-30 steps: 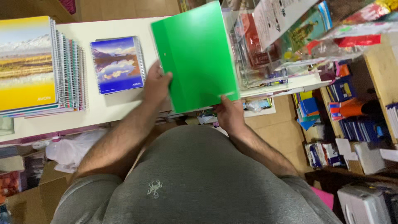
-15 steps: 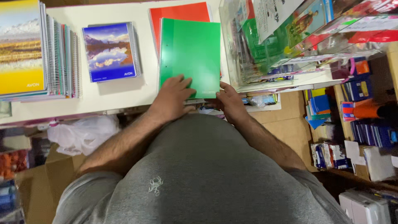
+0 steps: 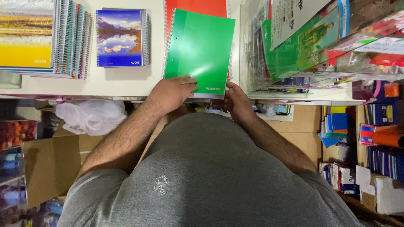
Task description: The person picks up various spiral-bound notebooks one at a time from a shelf, opens them to show the pages, and places them back onto the shelf.
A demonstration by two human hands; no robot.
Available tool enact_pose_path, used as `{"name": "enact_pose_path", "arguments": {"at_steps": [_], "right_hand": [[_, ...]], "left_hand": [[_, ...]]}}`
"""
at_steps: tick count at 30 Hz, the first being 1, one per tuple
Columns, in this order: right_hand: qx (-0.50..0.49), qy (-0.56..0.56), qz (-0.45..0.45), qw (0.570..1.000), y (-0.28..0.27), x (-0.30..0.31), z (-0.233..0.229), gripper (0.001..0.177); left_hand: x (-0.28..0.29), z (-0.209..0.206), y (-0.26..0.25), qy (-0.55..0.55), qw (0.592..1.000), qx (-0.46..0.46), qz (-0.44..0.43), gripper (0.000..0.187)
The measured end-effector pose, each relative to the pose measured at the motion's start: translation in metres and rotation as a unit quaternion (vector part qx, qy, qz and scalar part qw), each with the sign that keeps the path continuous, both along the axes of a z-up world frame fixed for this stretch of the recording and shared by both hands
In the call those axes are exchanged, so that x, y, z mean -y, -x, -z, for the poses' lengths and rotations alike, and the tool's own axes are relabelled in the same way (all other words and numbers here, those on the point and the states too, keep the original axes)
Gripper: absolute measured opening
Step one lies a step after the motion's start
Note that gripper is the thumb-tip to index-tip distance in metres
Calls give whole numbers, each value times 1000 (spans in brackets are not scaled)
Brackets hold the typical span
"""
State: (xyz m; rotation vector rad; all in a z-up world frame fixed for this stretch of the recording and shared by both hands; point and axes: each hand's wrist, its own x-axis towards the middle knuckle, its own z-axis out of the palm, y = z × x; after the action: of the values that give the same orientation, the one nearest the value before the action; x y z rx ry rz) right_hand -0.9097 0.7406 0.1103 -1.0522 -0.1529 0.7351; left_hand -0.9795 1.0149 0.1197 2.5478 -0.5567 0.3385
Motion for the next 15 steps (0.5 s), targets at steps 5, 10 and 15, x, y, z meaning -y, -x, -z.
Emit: {"name": "enact_pose_path", "arguments": {"at_steps": [5,10,15], "right_hand": [[-30,30,-13,999,-10,9,13,53],[12,28,-33,999,-17,23,13,54],[20,38,-63,997,-26,31,21,59]], "left_hand": [[-2,13,-2,19,974,-97,-206,26],[-11,-3,4,490,778,49,-390,18],[-16,-13,30,721,527,103,-438,15]]}}
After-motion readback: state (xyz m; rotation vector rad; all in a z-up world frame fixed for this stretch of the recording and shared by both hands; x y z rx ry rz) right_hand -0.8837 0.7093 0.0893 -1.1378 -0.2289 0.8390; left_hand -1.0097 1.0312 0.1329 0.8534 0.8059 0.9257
